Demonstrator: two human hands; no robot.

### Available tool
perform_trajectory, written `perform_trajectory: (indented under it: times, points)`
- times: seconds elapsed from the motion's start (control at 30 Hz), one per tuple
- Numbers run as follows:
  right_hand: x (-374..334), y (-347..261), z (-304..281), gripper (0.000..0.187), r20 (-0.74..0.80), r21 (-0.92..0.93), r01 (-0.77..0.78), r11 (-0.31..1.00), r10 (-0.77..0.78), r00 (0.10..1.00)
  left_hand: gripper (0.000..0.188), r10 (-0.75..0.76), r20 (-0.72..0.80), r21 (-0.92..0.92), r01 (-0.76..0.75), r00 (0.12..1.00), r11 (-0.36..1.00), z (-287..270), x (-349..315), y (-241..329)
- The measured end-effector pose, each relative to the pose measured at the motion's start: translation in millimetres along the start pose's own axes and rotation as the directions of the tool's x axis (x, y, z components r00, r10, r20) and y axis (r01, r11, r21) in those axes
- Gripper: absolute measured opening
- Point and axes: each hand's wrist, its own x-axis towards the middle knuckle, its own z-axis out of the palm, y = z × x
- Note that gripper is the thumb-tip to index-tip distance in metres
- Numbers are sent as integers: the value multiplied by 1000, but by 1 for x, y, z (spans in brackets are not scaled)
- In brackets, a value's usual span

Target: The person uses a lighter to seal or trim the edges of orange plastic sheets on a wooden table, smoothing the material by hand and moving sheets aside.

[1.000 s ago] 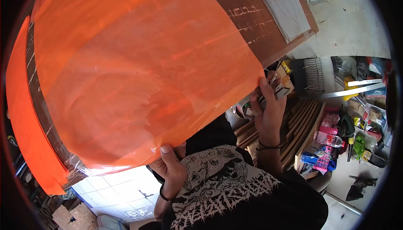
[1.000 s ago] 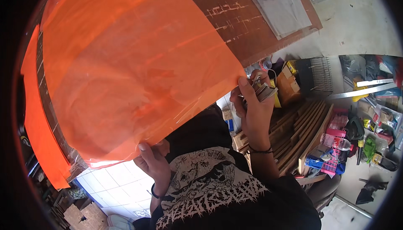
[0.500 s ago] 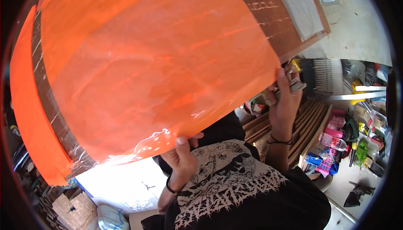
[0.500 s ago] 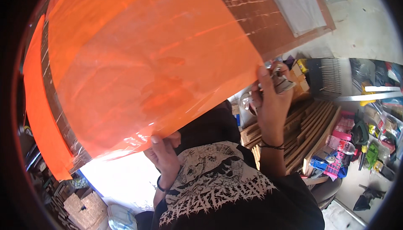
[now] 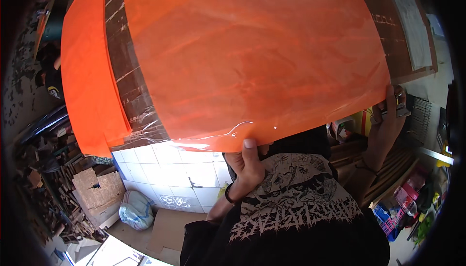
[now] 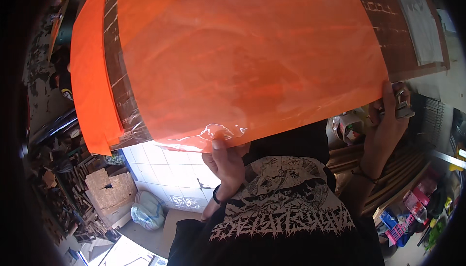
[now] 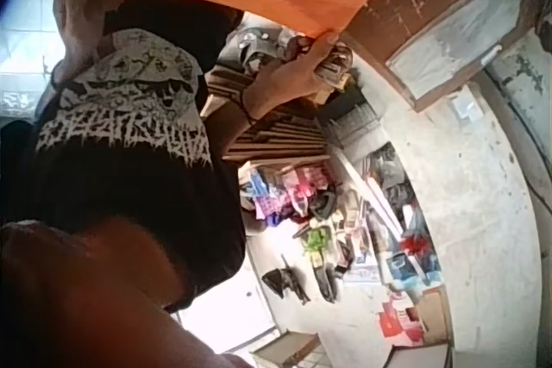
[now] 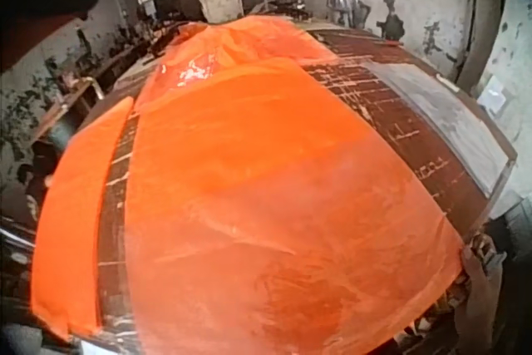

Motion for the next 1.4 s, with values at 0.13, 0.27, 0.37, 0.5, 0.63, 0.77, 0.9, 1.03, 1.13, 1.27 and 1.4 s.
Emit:
perform_trajectory:
  times: [0.13, 0.27, 0.37, 0.5, 0.63, 0.77, 0.9, 1.03, 1.13, 1.27, 1.4]
  points:
    - [1, 5, -5, 15, -8, -28, -31, 999, 31, 999, 34, 0, -288, -35, -11, 958, 999, -15, -2, 12]
    - [0, 5, -5, 16, 14, -26, -23, 999, 23, 1000, 35, 26, -436, -116, -84, 900, 990, -31, 1, 26]
    - [-1, 3, -1, 16, -29, -27, -31, 999, 30, 999, 33, 82, -436, -64, -122, 896, 990, -36, 5, 29]
    - [-1, 2, 1, 15, -19, -123, 18, 992, -20, 1000, 32, 84, -517, -38, -120, 852, 992, -45, 5, 28]
    - [5, 6, -8, 17, 53, 36, 9, 999, -11, 999, 37, 121, -411, -44, -153, 904, 987, -47, 7, 17]
    - [5, 5, -7, 19, 34, 42, -19, 999, 18, 999, 50, 70, -36, -84, -73, 997, 994, -34, 5, 5]
    - [5, 4, -10, 21, 34, 54, -53, 997, 51, 998, 33, -3, 259, -272, 76, 966, 959, -7, 7, -7]
    - [3, 0, -9, 18, 33, 89, -114, 989, 112, 993, 29, -2, 434, -119, 59, 901, 991, 12, 8, -14]
    - [5, -1, -14, 17, 39, 108, -117, 987, 113, 993, 29, -37, 425, -77, 77, 904, 994, 28, 10, -9]
    - [7, 1, -23, 13, 113, 142, -133, 981, 118, 987, 38, -85, 358, 57, 69, 930, 996, 42, 8, -1]
    - [1, 17, -28, 13, 155, 226, -131, 965, 97, 983, 30, -76, 403, -3, 84, 912, 996, 40, 8, 1]
